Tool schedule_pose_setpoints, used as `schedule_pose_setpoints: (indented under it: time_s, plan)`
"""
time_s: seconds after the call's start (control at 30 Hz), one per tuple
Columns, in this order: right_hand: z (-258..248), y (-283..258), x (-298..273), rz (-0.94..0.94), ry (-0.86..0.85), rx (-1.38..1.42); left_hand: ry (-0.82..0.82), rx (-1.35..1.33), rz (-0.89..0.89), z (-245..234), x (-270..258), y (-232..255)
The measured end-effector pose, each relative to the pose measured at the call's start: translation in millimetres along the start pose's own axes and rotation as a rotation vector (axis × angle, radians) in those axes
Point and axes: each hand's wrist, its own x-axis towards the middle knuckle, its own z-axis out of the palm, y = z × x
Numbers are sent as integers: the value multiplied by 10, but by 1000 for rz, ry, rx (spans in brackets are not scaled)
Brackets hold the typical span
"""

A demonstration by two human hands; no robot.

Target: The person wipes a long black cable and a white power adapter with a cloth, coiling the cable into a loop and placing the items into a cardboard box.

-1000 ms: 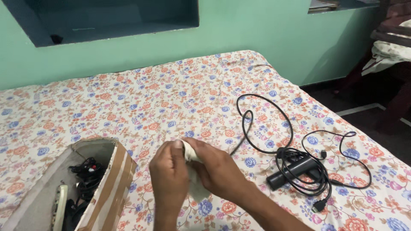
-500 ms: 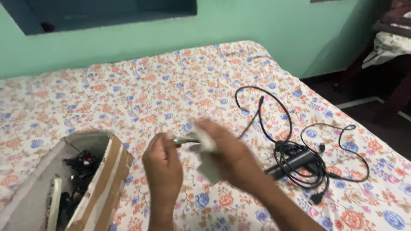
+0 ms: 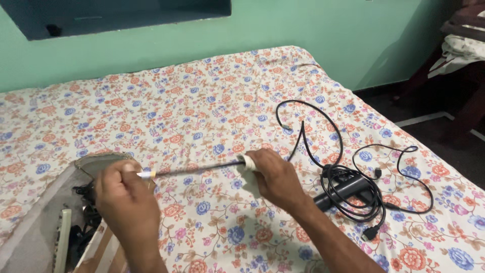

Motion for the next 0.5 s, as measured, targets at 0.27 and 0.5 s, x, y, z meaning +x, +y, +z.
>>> schedule_pose_setpoints:
  time_s: [0.27, 0.5]
  plan:
    - [-50, -369, 8, -122, 20, 13, -742, 255, 211, 456, -492, 592]
    - [149, 35, 28, -182, 29, -67, -951, 287, -242, 183, -230, 517]
